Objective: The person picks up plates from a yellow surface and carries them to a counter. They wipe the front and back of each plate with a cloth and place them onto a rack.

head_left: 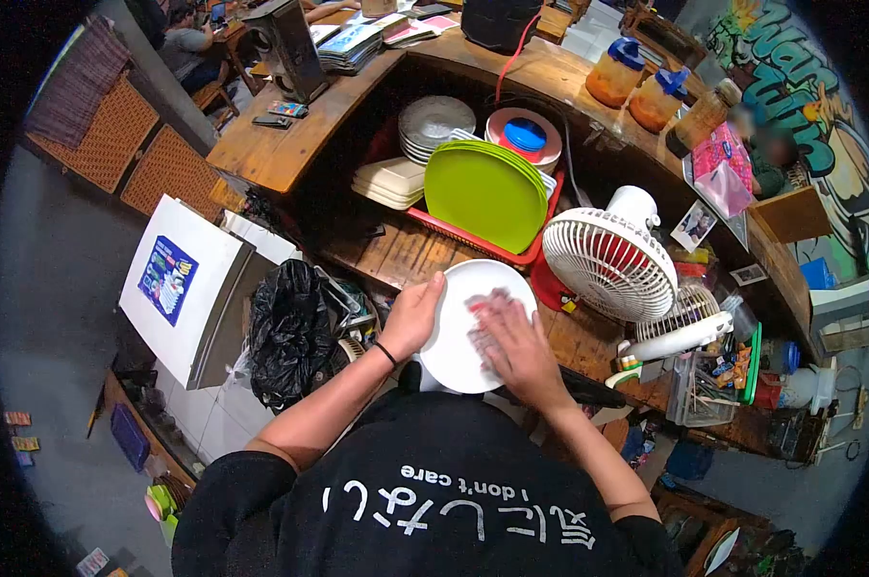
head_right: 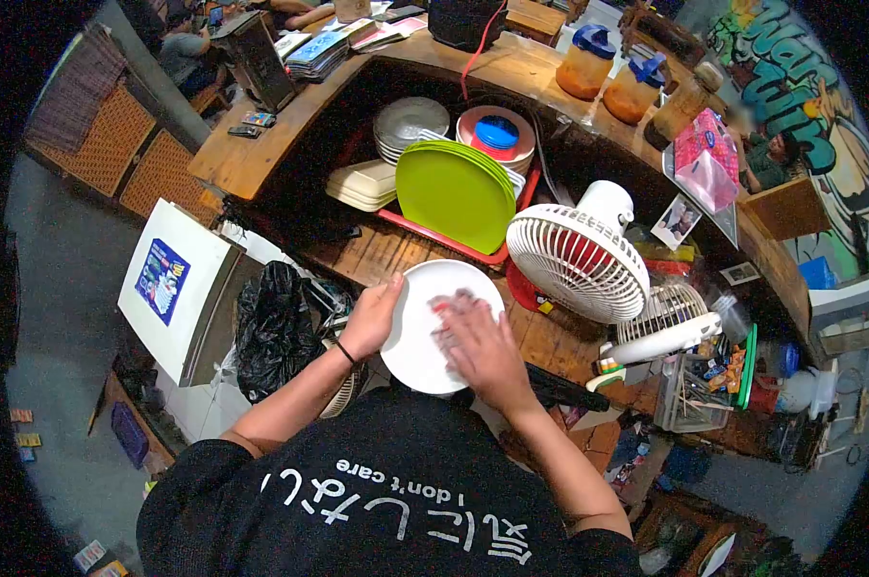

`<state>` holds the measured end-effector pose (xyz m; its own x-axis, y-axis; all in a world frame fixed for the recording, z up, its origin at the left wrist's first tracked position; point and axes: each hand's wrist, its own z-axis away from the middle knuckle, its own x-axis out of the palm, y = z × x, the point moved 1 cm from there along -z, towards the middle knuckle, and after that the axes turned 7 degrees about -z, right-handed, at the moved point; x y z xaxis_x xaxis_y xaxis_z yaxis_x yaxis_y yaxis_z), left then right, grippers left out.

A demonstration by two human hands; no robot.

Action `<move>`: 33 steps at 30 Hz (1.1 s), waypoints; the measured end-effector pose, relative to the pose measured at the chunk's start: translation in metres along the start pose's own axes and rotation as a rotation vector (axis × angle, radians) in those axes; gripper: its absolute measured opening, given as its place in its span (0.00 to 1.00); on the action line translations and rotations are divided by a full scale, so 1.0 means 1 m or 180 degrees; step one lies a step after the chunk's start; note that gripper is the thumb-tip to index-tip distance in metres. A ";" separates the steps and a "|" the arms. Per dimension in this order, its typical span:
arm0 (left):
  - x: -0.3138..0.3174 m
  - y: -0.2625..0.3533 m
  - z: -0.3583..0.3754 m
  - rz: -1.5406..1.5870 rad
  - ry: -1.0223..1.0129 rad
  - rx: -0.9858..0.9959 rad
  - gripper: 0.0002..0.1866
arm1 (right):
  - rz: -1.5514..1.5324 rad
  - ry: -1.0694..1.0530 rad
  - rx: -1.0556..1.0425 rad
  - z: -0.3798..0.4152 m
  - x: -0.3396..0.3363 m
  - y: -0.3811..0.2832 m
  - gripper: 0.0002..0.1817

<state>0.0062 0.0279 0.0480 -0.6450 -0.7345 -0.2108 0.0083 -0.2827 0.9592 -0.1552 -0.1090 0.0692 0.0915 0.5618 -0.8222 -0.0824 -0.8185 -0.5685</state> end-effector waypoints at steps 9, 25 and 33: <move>0.000 -0.006 0.002 0.0266 -0.0519 -0.0957 0.32 | -0.0303 0.0329 -0.0464 -0.014 0.022 -0.029 0.30; 0.007 0.006 -0.006 0.0464 -0.0072 -0.0156 0.32 | 0.0385 -0.0372 -0.0326 -0.011 -0.017 -0.013 0.28; 0.015 0.008 -0.003 0.0590 -0.0196 -0.0388 0.31 | -0.0015 0.0179 -0.0706 -0.032 0.020 -0.031 0.32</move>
<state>-0.0008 0.0125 0.0521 -0.6694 -0.7427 -0.0176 0.2208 -0.2216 0.9498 -0.1191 -0.0765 0.0709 0.1470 0.5633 -0.8131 0.1377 -0.8257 -0.5471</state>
